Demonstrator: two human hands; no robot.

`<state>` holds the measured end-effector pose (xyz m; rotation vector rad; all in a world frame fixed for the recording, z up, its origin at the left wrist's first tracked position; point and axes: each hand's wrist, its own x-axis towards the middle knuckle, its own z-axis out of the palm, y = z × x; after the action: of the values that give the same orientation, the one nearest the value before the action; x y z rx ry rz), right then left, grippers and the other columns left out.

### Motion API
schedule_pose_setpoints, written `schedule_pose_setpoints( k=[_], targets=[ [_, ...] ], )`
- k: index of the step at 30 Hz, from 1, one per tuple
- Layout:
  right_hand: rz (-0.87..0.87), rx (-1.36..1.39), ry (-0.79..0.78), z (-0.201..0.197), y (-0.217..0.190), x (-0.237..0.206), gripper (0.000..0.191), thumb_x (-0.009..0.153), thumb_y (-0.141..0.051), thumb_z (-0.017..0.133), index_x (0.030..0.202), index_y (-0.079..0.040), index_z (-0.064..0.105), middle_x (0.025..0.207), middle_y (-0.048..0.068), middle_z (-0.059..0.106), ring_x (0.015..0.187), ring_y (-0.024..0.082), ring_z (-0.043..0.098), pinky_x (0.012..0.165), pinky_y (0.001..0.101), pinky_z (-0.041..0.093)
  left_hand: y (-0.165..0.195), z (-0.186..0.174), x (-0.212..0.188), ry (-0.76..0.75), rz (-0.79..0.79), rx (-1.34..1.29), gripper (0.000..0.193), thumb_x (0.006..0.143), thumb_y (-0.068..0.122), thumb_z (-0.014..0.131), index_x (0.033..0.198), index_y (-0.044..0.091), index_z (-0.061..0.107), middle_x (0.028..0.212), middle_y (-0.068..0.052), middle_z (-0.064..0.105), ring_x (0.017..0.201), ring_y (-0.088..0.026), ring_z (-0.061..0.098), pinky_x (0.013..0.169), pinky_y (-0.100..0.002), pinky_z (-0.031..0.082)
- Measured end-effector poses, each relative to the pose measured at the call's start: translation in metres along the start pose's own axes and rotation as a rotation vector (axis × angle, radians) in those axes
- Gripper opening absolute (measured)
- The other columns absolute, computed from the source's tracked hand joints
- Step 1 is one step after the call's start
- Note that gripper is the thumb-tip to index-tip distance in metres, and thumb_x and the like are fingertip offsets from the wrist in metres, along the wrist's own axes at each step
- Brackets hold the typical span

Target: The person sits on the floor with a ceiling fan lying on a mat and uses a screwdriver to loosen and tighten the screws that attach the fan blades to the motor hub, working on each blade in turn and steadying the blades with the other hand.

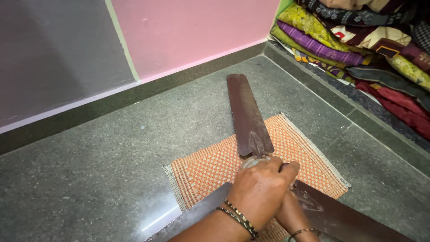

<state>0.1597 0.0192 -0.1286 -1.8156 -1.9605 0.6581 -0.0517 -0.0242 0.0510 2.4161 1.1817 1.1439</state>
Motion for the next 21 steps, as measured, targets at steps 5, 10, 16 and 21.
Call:
schedule_pose_setpoints(
  k=[5,10,16,21],
  targets=[
    [-0.135,0.299,0.093,0.032,0.003,0.006,0.041,0.09,-0.023,0.064,0.129,-0.009,0.06,0.128,0.012,0.067,0.119,0.023,0.063,0.095,0.0387,0.052,0.0,0.005,-0.001,0.006,0.009,-0.01,0.038,0.084,0.007,0.063,0.122,0.005,0.064,0.098,-0.018,0.067,0.087,-0.036,0.071,0.07,-0.048,0.056],
    [-0.069,0.422,0.014,0.033,0.003,0.011,0.033,0.094,-0.019,0.061,0.126,-0.01,0.063,0.125,0.006,0.07,0.117,0.019,0.065,0.095,0.0353,0.054,-0.002,0.005,0.003,0.004,0.008,-0.012,0.037,0.085,0.007,0.062,0.123,0.005,0.063,0.097,-0.017,0.067,0.085,-0.034,0.072,0.07,-0.046,0.057],
    [-0.224,0.305,0.004,0.029,0.0,0.014,0.036,0.09,-0.018,0.067,0.124,-0.009,0.062,0.12,0.007,0.069,0.113,0.019,0.066,0.094,0.0348,0.055,-0.004,0.004,0.004,0.013,0.041,-0.036,0.035,0.085,0.005,0.063,0.119,0.005,0.064,0.096,-0.018,0.068,0.084,-0.036,0.072,0.069,-0.047,0.056],
    [-0.161,0.357,0.02,0.027,0.002,0.014,0.033,0.092,-0.017,0.064,0.124,-0.008,0.062,0.12,0.008,0.068,0.113,0.02,0.065,0.093,0.0355,0.054,-0.005,0.005,0.007,-0.018,0.034,-0.041,0.035,0.084,0.005,0.063,0.118,0.004,0.064,0.096,-0.019,0.068,0.085,-0.036,0.072,0.07,-0.046,0.057]
  ],
)
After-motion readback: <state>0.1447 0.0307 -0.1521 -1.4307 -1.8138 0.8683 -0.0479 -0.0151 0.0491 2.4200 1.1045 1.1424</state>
